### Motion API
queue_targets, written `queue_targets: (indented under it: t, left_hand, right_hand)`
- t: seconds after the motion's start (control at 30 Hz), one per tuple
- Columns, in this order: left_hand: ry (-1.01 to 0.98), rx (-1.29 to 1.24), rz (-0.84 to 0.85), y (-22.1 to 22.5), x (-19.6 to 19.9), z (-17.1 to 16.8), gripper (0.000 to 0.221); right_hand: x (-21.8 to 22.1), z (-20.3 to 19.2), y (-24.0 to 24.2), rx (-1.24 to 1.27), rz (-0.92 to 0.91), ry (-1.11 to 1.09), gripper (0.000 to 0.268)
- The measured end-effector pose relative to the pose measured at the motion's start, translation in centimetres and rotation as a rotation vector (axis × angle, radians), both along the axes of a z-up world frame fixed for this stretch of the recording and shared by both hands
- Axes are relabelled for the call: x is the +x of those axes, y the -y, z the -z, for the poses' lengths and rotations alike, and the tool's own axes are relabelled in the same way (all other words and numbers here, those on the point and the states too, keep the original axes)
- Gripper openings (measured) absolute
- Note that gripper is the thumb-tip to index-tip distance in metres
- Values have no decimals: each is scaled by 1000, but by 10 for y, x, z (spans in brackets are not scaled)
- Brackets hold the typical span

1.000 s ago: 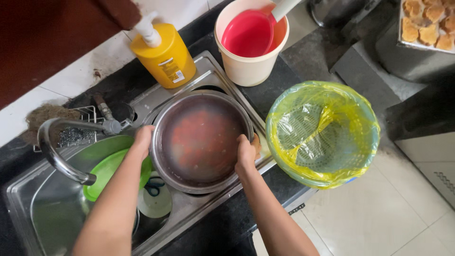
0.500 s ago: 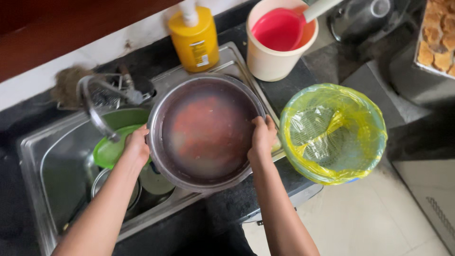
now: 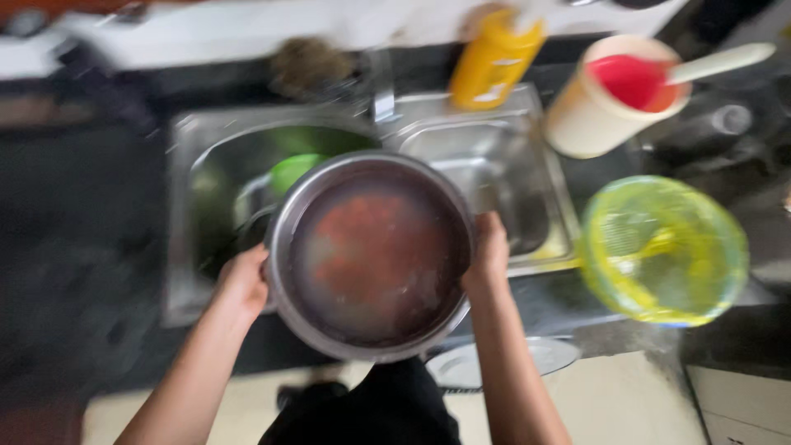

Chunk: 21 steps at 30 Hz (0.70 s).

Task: The person sorts through eggshells in a plastic bag, throws the bag in the trash, then washes tomatoes in a bowl of water and transfers them to a small white dish.

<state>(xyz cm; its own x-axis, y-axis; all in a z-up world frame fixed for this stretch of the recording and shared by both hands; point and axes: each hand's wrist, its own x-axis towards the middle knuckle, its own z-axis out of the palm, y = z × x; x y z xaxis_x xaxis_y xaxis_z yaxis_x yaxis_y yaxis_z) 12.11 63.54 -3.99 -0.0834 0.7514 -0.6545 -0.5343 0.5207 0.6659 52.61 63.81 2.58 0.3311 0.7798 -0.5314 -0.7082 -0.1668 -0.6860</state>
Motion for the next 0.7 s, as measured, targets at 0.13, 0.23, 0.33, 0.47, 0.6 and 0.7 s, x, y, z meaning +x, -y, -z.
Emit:
queue_targets:
  t: [0.13, 0.23, 0.33, 0.47, 0.6, 0.7]
  left_hand:
    - [-76, -8, -24, 57, -87, -31, 21]
    - [-130, 19, -40, 91, -147, -52, 22]
    - [-124, 14, -131, 117, -206, -70, 22]
    - [-144, 27, -187, 151, -297, -65, 20]
    - [-144, 2, -293, 171, -371, -39, 18]
    - [-139, -37, -432, 175, -406, -25, 17]
  right_hand:
    - [-83, 13, 29, 63, -115, -61, 23]
    - [-148, 1, 47, -102, -189, -24, 30]
    - [-222, -8, 54, -248, -164, -40, 34]
    - [-303, -4, 62, -182, -350, -106, 44]
    - [-374, 6, 49, -302, -327, -79, 48]
    - [-409, 18, 38, -17, -622, -151, 53]
